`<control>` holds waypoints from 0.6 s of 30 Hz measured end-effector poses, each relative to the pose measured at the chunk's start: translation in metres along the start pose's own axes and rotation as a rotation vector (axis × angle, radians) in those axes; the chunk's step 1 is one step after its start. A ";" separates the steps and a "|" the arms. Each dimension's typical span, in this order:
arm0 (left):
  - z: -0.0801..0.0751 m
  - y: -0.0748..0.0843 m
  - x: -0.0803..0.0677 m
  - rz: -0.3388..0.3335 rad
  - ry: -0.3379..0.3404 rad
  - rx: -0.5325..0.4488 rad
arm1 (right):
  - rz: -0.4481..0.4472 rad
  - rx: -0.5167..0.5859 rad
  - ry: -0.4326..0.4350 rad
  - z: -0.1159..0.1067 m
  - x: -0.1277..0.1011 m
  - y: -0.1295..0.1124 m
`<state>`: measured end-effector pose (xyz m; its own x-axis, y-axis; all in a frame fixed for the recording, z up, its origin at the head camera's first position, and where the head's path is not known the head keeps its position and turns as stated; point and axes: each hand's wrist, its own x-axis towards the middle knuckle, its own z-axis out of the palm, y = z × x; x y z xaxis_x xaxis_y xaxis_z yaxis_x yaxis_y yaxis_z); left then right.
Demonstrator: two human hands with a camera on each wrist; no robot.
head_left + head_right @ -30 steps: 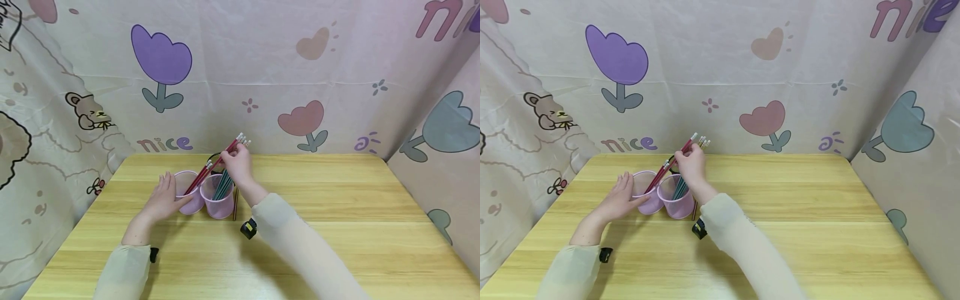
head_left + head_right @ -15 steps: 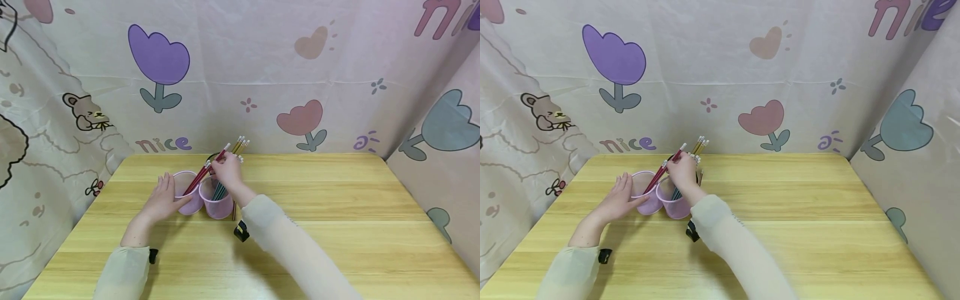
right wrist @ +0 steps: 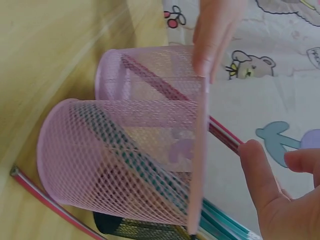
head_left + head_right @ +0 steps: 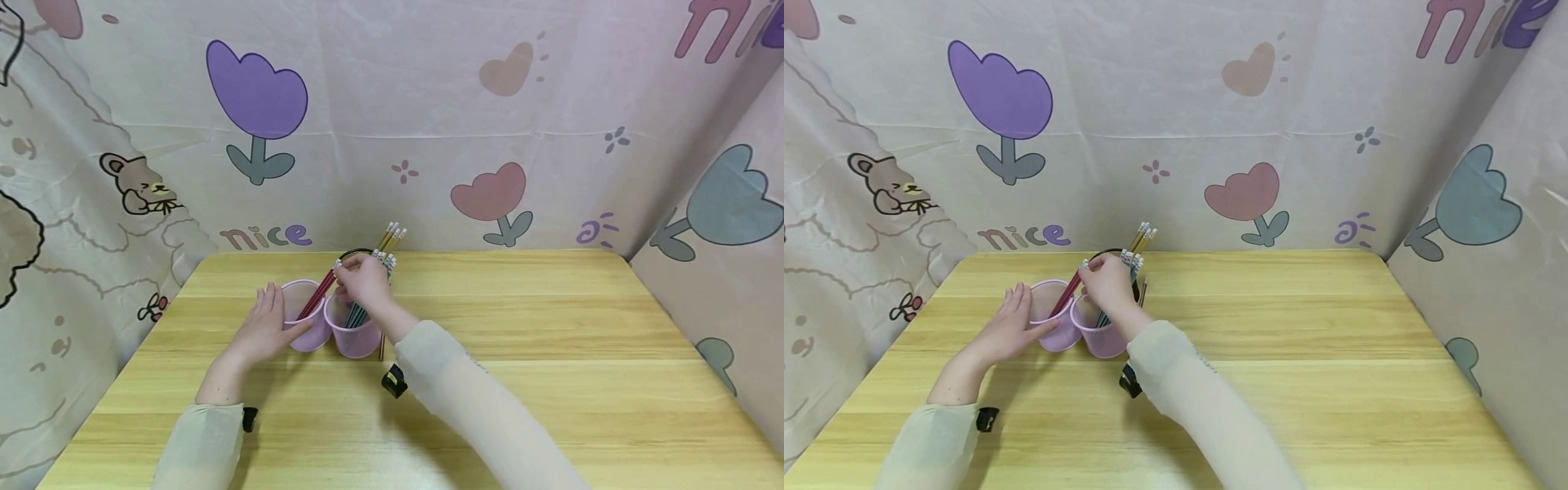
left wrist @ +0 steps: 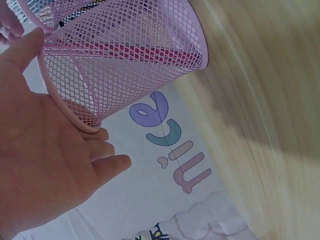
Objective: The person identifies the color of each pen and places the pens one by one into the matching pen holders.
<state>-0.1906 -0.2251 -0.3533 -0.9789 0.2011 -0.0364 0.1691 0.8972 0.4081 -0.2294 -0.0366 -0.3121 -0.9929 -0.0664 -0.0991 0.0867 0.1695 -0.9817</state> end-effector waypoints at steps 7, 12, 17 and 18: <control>0.000 -0.001 0.000 0.002 0.003 0.000 | -0.095 0.069 -0.001 -0.020 -0.007 -0.014; 0.000 0.000 0.000 0.005 0.005 0.002 | -0.132 0.142 0.073 -0.045 -0.010 -0.024; 0.000 -0.001 0.000 0.009 0.006 0.014 | -0.157 0.225 0.192 -0.072 -0.008 -0.024; 0.000 -0.001 0.000 0.009 0.005 0.016 | -0.159 0.237 0.213 -0.078 -0.008 -0.023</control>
<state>-0.1909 -0.2258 -0.3540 -0.9779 0.2073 -0.0281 0.1798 0.9014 0.3939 -0.2297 0.0364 -0.2765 -0.9880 0.1374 0.0700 -0.0790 -0.0607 -0.9950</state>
